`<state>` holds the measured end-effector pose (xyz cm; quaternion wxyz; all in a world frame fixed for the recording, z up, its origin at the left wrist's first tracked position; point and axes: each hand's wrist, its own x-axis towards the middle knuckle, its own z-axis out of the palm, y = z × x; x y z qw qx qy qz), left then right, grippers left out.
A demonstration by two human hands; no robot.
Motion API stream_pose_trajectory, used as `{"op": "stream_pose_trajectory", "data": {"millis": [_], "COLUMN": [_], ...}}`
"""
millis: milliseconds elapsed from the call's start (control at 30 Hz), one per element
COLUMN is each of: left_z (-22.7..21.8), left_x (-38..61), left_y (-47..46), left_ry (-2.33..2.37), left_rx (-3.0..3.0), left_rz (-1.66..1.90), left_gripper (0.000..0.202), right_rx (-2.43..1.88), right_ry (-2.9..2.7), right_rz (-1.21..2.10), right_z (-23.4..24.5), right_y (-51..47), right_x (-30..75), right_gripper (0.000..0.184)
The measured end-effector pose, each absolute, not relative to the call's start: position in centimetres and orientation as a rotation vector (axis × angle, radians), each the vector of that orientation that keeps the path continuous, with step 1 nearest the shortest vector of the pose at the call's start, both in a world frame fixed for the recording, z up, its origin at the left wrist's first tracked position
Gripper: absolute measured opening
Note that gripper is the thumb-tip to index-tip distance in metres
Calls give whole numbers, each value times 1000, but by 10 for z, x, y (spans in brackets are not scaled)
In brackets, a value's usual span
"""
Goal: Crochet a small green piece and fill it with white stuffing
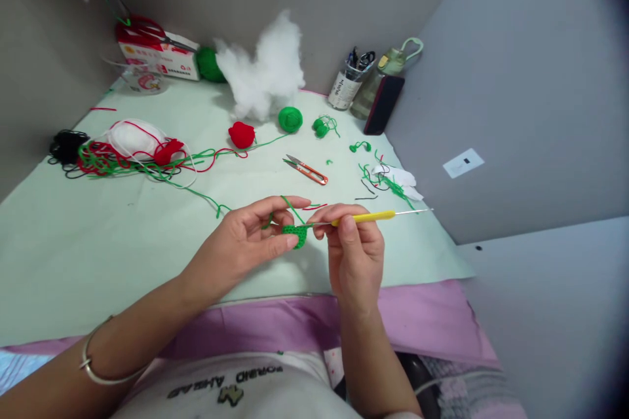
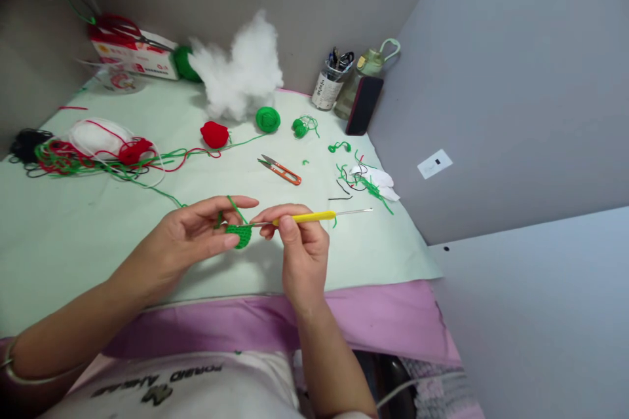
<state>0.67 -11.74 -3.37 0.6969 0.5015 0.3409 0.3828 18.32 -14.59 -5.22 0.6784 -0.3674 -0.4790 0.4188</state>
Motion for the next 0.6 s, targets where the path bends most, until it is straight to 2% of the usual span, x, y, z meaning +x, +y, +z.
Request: {"op": "stream_pose_trajectory", "data": {"millis": [133, 300, 500, 600], "left_z": [-30, -32, -35, -35], "left_x": [6, 4, 16, 18], "left_y": [-119, -120, -127, -127], "left_ry": [830, 919, 1066, 1032], "left_rx": [1195, 1323, 1582, 1340], "left_rz": [863, 891, 1190, 1118], "left_gripper": [34, 35, 40, 50], "right_rx": [-831, -908, -950, -998], "right_ry": [-1175, -1431, -1799, -1848], "right_rz": [872, 600, 29, -251], "right_z": [-52, -45, -51, -64], "right_y": [-148, -153, -156, -156], "right_x": [185, 187, 183, 179], "right_gripper": [20, 21, 26, 37]}}
